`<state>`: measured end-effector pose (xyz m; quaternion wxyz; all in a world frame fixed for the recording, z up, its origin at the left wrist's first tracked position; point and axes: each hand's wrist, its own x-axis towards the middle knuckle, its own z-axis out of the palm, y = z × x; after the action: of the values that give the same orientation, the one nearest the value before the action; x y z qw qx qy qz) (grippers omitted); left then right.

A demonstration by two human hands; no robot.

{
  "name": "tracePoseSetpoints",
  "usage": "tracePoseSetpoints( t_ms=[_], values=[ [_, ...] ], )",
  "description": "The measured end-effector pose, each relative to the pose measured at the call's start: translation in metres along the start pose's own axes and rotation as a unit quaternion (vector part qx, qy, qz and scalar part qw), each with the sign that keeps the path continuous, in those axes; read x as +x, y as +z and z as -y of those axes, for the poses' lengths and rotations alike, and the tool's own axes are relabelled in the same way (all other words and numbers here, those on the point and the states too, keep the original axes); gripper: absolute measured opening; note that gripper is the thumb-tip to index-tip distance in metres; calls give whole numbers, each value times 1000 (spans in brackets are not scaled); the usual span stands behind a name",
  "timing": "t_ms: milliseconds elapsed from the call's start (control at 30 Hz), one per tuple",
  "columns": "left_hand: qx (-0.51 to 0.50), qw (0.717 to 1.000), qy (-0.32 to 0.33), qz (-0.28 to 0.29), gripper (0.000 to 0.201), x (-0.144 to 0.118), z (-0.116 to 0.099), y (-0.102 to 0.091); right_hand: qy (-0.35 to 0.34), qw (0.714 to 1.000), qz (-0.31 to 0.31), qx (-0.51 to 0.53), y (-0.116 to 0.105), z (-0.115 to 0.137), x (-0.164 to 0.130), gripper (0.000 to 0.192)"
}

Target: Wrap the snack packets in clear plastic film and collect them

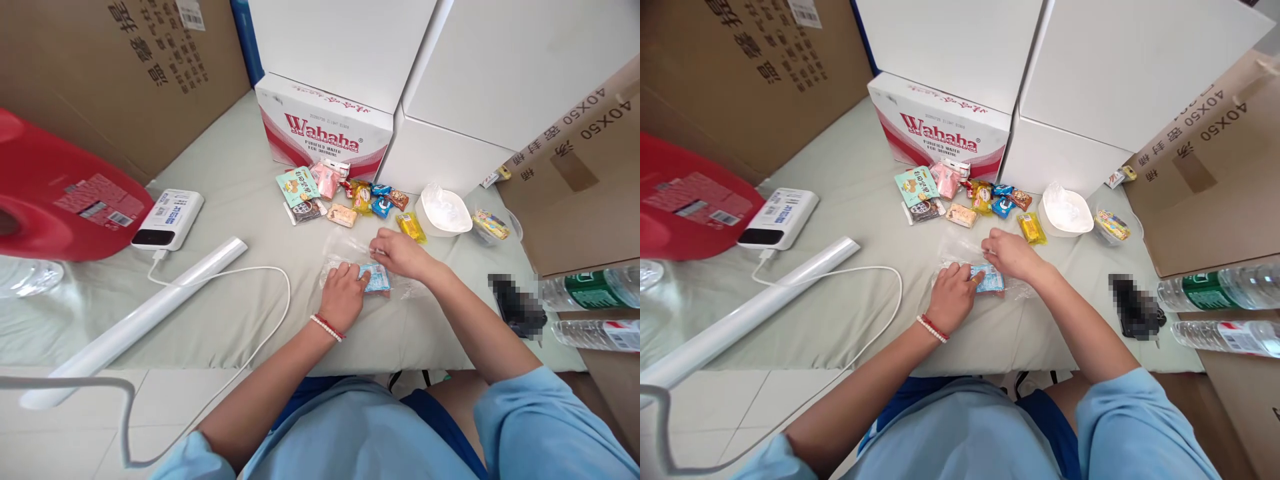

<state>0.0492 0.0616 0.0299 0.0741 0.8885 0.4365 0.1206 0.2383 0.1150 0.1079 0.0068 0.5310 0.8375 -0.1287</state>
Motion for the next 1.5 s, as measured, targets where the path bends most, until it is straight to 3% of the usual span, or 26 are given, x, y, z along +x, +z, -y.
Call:
tracePoseSetpoints(
  t_ms=[133, 233, 333, 400, 500, 600, 667, 767, 933, 1067, 1233, 1300, 1400, 1500],
  values=[
    [-41, 999, -15, 19, 32, 1, 4, 2, -30, 999, 12, 13, 26, 18, -42, 29],
    [-108, 993, -24, 33, 30, 1, 17, 3, -24, 995, -54, 85, 58, 20, -59, 40],
    [-236, 971, -22, 12, 32, -1, 40, 4, -16, 983, -99, 151, 81, 20, -64, 40],
    [-321, 944, -75, -31, 33, -2, 57, 4, -4, 983, -101, 155, 88, 22, -65, 39],
    [-346, 899, -235, -127, 32, -1, 74, 3, 13, 989, -80, 121, 91, 26, -67, 41],
    [-281, 901, -298, -145, 48, 4, 72, 3, 5, 992, -65, 109, 91, 27, -69, 43],
    [-243, 923, -282, -101, 53, 5, 64, 2, -16, 989, -74, 127, 89, 26, -70, 41],
    [-218, 942, -253, -47, 35, 5, 50, -3, -48, 980, -89, 169, 84, 26, -71, 38],
    [-287, 934, -212, -27, 9, 3, 28, -16, -56, 969, -91, 225, 78, 25, -71, 36],
    [-287, 943, -164, -44, 8, 6, 0, -15, -59, 968, -90, 226, 80, 25, -69, 28],
    [-175, 982, -61, -47, 32, 1, -20, 1, -68, 954, -101, 275, 81, 17, -72, 19],
    [-124, 991, -24, -47, 36, -5, -20, 7, -23, 942, -108, 317, 81, 7, -78, 21],
    [-72, 997, -5, -41, 40, -12, -16, 15, 149, 933, -126, 302, 81, -14, -96, 26],
    [-44, 998, 9, -34, 44, -17, -15, 19, 282, 926, -70, 242, 80, -35, -121, 26]
  ],
)
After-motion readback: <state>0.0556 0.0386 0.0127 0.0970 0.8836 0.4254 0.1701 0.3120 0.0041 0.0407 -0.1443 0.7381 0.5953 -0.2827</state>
